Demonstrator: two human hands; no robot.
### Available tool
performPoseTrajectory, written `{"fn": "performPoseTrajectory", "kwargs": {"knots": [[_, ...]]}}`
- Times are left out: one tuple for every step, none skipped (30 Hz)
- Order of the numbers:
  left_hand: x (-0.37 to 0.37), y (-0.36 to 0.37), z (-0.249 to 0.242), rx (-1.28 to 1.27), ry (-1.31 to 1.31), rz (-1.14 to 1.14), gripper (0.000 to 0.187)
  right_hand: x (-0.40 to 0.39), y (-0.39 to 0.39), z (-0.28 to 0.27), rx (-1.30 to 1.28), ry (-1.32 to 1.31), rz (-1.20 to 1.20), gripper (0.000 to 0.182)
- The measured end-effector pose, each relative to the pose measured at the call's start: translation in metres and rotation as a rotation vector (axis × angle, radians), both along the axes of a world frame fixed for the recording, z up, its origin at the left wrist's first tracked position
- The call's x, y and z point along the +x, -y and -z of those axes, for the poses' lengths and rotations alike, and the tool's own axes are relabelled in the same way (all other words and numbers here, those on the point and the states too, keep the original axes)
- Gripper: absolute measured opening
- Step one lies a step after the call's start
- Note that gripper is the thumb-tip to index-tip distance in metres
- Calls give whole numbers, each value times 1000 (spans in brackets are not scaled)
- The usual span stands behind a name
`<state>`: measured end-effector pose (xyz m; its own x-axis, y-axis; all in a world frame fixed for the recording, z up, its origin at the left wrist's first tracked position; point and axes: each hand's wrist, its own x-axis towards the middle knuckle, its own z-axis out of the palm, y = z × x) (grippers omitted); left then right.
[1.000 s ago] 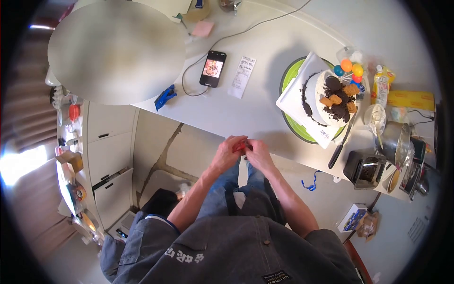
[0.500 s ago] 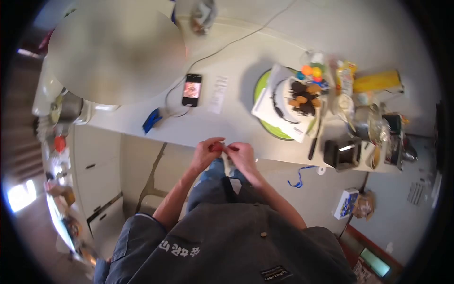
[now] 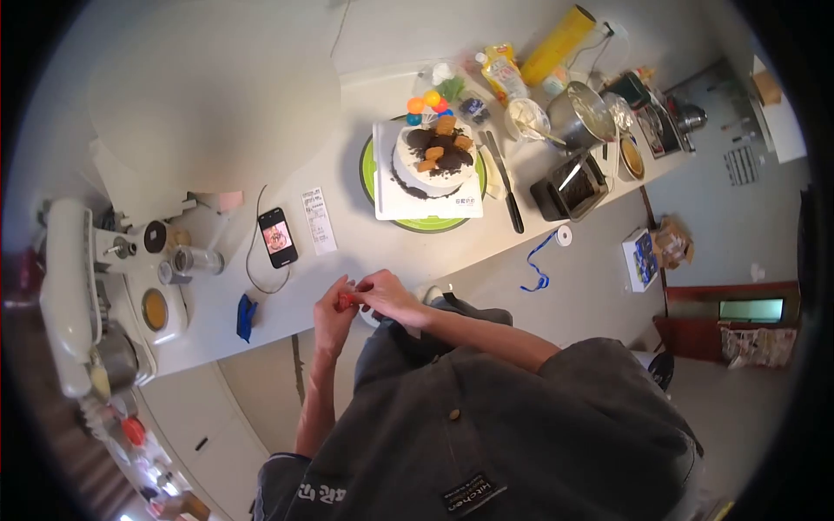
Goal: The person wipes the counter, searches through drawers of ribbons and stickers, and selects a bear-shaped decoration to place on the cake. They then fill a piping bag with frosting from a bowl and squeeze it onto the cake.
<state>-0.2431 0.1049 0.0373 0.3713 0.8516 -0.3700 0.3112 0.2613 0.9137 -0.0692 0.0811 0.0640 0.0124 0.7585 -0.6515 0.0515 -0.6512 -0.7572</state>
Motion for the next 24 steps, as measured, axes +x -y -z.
{"fn": "performPoseTrajectory", "kwargs": {"knots": [[-4,0,1,-27,55,-15,58,-4,2,6,24,-86,51,39],[-9,0,1,-55,109,-30,59,-10,5,18,49,-171,101,38],[-13,0,-1,-57,144,-42,60,-14,4,18,74,-258,149,38],[-16,1,-4,-60,179,-55,62,-16,3,19,63,-236,132,38],[-18,1,-6,-63,214,-67,63,-17,2,20,52,-215,114,38],[-18,2,-8,-101,268,-121,63,-18,0,17,40,-193,95,39],[-17,4,-10,-140,320,-175,63,-19,-1,14,25,-178,86,40],[-18,5,-11,-179,373,-229,63,-19,-4,11,12,-164,76,40],[-24,5,-8,-181,340,-228,62,-19,-6,9,-1,-151,66,41],[-33,4,-1,-182,307,-227,60,-19,-7,8,6,-179,71,40],[-45,2,4,-182,271,-229,59,-19,-6,7,13,-210,75,39],[-57,-3,5,-116,247,-264,59,-19,-5,6,18,-242,75,37],[-74,-9,6,-49,221,-304,58,-18,-4,7,23,-233,74,37],[-95,-17,8,19,194,-346,58,-16,-3,8,28,-224,69,37],[-125,-28,23,52,93,-417,58,-14,-4,10,36,-216,66,37],[-156,-42,36,85,-7,-485,57,-11,-4,13,39,-196,78,38],[-176,-54,36,159,-142,-539,57,-7,-4,16,42,-174,93,40],[-195,-64,36,231,-278,-591,56,-1,-2,17,40,-151,108,41],[-218,-71,43,397,-433,-534,56,7,-1,16,14,-161,132,39],[-240,-78,55,564,-583,-471,55,14,1,22,5,-169,160,39],[-250,-83,63,731,-729,-402,55,21,1,33,-3,-175,188,38],[-250,-86,66,874,-818,-368,54,28,2,37,-11,-179,220,38],[-248,-90,69,1019,-903,-331,54,36,4,41,-27,-151,264,37],[-243,-92,73,1162,-983,-290,53,42,6,40,-41,-140,296,36]]}}
